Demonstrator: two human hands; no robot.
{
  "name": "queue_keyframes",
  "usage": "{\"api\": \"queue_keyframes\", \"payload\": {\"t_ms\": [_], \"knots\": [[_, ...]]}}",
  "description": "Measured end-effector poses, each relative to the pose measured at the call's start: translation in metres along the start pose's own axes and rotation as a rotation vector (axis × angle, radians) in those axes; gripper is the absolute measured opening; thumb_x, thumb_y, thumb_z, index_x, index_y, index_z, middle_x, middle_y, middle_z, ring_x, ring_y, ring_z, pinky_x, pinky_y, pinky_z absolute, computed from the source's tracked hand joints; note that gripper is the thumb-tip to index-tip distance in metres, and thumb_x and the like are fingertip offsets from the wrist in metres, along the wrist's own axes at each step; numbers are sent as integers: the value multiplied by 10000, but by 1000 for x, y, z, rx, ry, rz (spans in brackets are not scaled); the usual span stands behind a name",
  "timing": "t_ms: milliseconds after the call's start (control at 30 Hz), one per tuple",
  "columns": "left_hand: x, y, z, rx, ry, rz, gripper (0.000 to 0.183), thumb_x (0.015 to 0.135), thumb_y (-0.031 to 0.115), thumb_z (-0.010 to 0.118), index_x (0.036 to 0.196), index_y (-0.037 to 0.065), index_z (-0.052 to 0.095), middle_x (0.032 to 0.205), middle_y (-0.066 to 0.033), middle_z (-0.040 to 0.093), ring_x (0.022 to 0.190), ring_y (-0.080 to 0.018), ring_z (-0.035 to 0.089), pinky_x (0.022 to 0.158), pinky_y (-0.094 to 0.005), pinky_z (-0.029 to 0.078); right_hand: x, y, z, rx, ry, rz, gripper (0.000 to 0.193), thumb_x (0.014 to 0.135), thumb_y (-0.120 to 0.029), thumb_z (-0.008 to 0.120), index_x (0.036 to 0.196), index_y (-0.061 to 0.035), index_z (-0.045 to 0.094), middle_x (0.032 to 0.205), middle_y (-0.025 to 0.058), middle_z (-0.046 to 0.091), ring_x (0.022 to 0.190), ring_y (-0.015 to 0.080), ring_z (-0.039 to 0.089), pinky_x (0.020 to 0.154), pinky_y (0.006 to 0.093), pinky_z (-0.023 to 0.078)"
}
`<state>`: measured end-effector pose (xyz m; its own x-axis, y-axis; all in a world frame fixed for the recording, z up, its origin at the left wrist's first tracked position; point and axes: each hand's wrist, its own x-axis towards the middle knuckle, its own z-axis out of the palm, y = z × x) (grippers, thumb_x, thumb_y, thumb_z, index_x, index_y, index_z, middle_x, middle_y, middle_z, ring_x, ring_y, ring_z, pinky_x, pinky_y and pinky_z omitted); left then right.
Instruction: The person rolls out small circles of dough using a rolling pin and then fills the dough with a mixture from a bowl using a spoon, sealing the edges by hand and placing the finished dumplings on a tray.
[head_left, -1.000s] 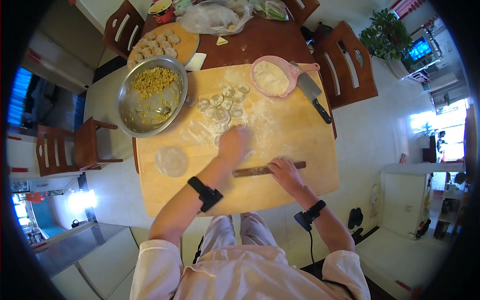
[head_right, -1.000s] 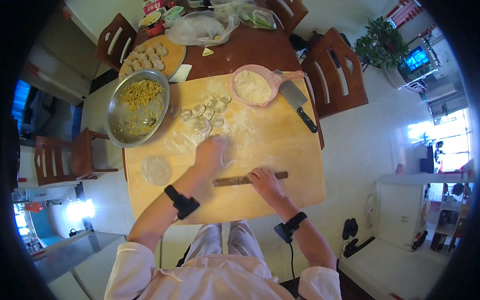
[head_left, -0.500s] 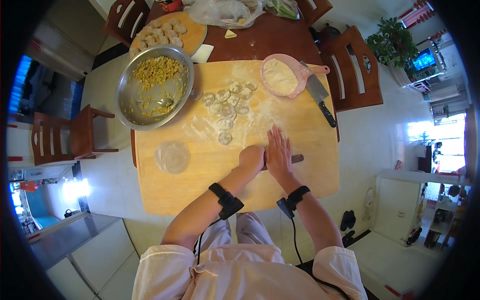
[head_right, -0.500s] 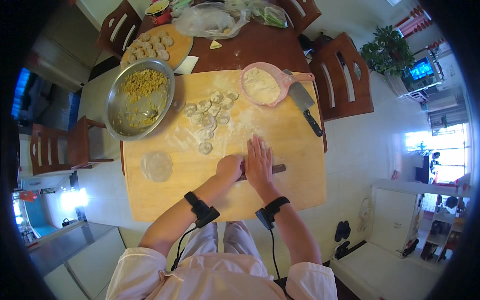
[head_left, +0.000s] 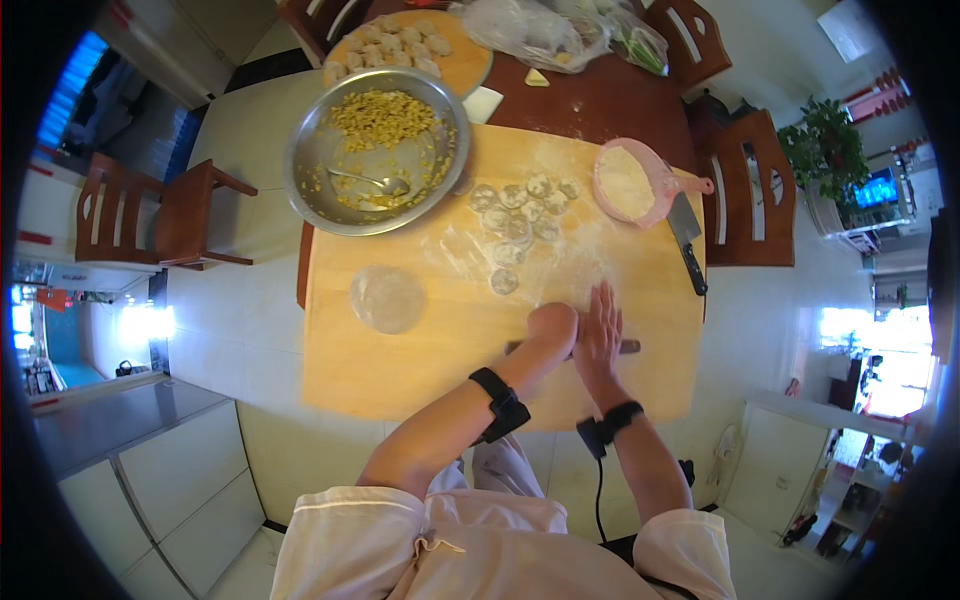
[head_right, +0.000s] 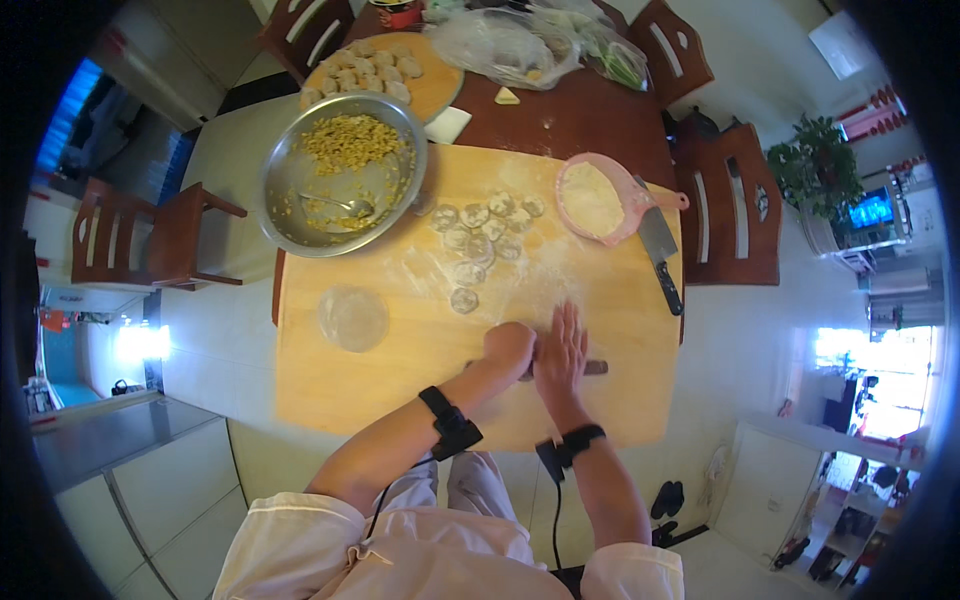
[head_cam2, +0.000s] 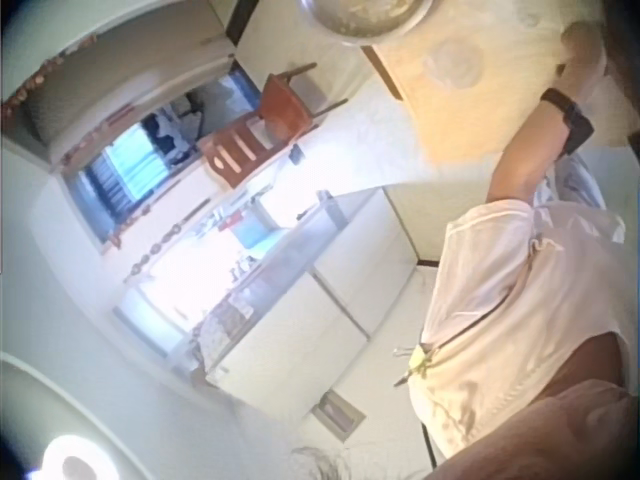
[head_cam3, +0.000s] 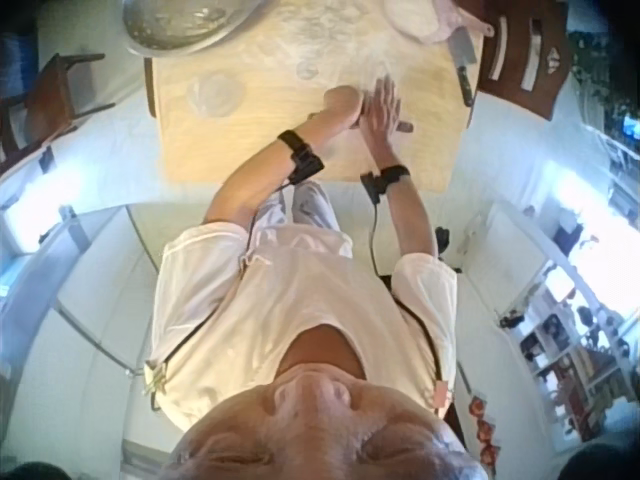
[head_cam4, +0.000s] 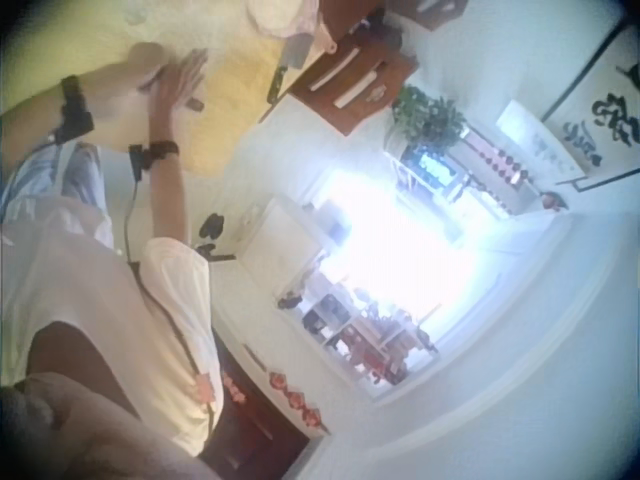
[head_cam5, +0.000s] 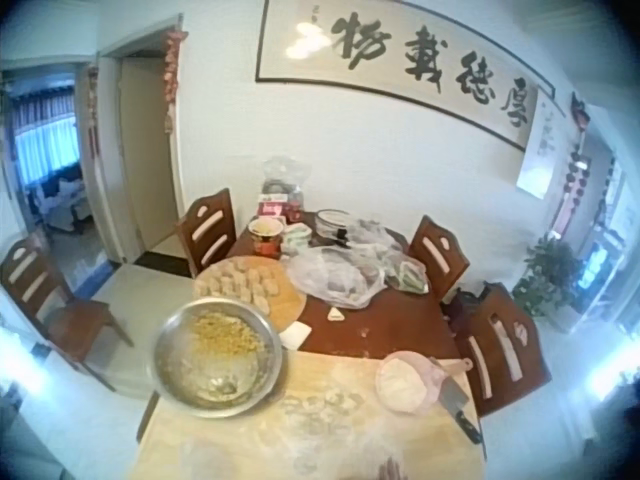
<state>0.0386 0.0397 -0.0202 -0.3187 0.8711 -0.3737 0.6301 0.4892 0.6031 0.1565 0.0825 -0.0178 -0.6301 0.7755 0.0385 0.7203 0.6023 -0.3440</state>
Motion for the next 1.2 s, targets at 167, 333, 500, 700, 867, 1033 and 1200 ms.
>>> {"api": "queue_keyframes", "payload": {"t_ms": [167,333,500,700,867,1033,1200], "knots": [[-17,-23,-2,-250,130,49,80,745,165,660,746,87,679,757,-175,664,763,-369,657,651,-472,500,-63,-11,-25,-249,-207,-6,523,954,-182,462,1448,-26,391,1533,178,359,1421,373,324,1130,555,247],[-14,-12,3,-6,65,46,84,759,155,648,772,93,704,753,-164,668,750,-330,667,669,-469,515,13,-6,1,-69,-38,-52,575,922,-194,492,1458,-29,367,1575,177,278,1444,364,280,1138,583,204],[-6,-26,-4,-85,136,120,89,738,182,665,755,101,697,765,-137,683,722,-312,675,656,-443,521,-34,-7,-7,-114,-114,-60,590,925,-214,491,1471,-33,357,1580,175,271,1450,360,272,1141,583,193],[-25,-45,-10,-416,88,110,126,715,208,671,740,85,667,754,-166,664,719,-362,655,633,-474,504,-58,-7,-15,-186,-104,-87,519,977,-249,409,1452,-40,400,1558,179,315,1443,355,289,1130,553,240],[-6,-26,-7,25,-55,145,148,755,231,659,795,95,704,754,-168,663,741,-370,653,662,-474,504,12,-6,11,-87,-1,-41,553,929,-206,504,1436,-13,399,1555,187,311,1435,361,293,1129,578,242],[-14,-49,-12,-192,113,119,157,778,232,659,821,92,716,748,-155,667,730,-350,659,654,-469,500,-76,-13,-21,-253,-185,-44,574,929,-260,500,1438,-13,401,1567,181,289,1439,354,296,1135,581,219],[-21,-42,-9,-185,57,175,125,753,160,660,839,86,713,773,-181,670,726,-366,653,656,-480,496,-22,-13,-5,-121,-61,-44,576,914,-236,511,1435,-14,405,1556,192,306,1432,383,295,1120,578,246]]}}
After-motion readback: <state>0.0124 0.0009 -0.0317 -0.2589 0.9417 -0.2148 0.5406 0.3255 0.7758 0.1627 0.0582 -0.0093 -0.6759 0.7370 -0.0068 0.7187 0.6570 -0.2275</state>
